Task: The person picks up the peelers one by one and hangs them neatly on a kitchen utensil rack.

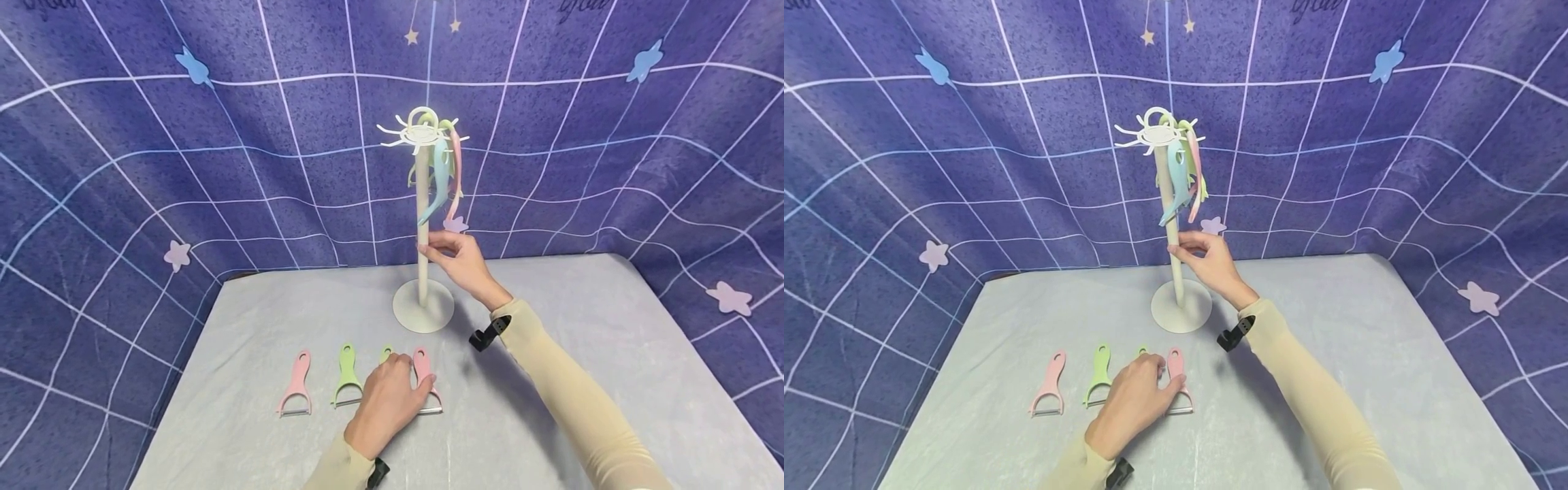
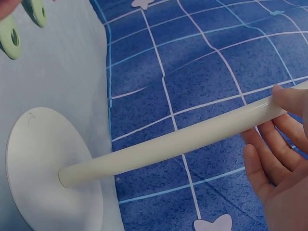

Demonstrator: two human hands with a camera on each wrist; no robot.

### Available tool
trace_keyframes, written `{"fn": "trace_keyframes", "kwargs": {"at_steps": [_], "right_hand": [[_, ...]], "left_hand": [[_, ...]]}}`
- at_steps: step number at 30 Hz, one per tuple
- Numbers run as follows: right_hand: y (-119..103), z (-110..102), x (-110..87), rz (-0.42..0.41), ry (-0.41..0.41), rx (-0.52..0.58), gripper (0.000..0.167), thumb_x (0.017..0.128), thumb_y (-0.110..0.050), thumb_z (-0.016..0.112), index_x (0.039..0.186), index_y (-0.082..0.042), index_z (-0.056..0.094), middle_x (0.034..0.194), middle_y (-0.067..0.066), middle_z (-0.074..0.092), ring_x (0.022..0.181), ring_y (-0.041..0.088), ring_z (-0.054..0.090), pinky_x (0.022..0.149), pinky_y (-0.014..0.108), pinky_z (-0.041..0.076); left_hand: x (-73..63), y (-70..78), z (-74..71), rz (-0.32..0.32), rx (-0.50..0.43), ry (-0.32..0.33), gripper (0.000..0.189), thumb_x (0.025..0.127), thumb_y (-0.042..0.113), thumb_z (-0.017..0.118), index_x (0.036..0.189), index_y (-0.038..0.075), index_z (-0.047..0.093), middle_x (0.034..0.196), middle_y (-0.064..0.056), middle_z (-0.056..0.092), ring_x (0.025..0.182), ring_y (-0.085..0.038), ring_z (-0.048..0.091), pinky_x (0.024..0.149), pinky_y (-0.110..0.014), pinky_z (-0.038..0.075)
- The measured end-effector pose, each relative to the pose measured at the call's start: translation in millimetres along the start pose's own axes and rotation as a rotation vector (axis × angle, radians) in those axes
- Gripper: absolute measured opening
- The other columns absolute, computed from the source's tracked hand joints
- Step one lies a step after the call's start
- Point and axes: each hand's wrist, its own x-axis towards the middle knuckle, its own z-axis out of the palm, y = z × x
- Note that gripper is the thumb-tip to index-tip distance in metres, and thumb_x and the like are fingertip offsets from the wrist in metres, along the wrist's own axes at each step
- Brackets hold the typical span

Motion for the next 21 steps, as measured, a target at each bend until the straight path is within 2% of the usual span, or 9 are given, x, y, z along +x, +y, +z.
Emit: {"fn": "trace_keyframes", "kwargs": {"at_steps": [4,11,21], "right_hand": [[0,0,-0.4,0.002,0.008,0.004,0.024,0.1,-0.01,0.077,0.121,0.002,0.078,0.113,0.02,0.079,0.105,0.025,0.075,0.098,0.037,0.062],[2,4,1.1,0.002,0.018,0.037,0.024,0.099,-0.006,0.077,0.12,0.005,0.076,0.111,0.022,0.078,0.094,0.009,0.076,0.091,0.03,0.065],[4,4,0.9,-0.04,0.031,0.024,0.021,0.099,-0.005,0.078,0.118,0.004,0.077,0.109,0.022,0.078,0.091,0.008,0.076,0.087,0.029,0.066]], "left_hand": [[-0.4,1.1,3.6,0.026,0.026,-0.005,0.038,0.087,0.036,0.085,0.078,0.004,0.066,0.071,-0.007,0.058,0.065,-0.03,0.064,0.056,-0.043,0.053],[-1.6,1.6,12.1,0.024,0.054,-0.003,0.04,0.086,0.036,0.085,0.075,0.005,0.063,0.068,-0.009,0.061,0.063,-0.032,0.065,0.053,-0.044,0.052],[1.5,4.8,21.7,0.028,0.113,0.004,0.04,0.084,0.035,0.087,0.079,0.004,0.063,0.069,-0.012,0.064,0.06,-0.032,0.066,0.05,-0.042,0.054]]}}
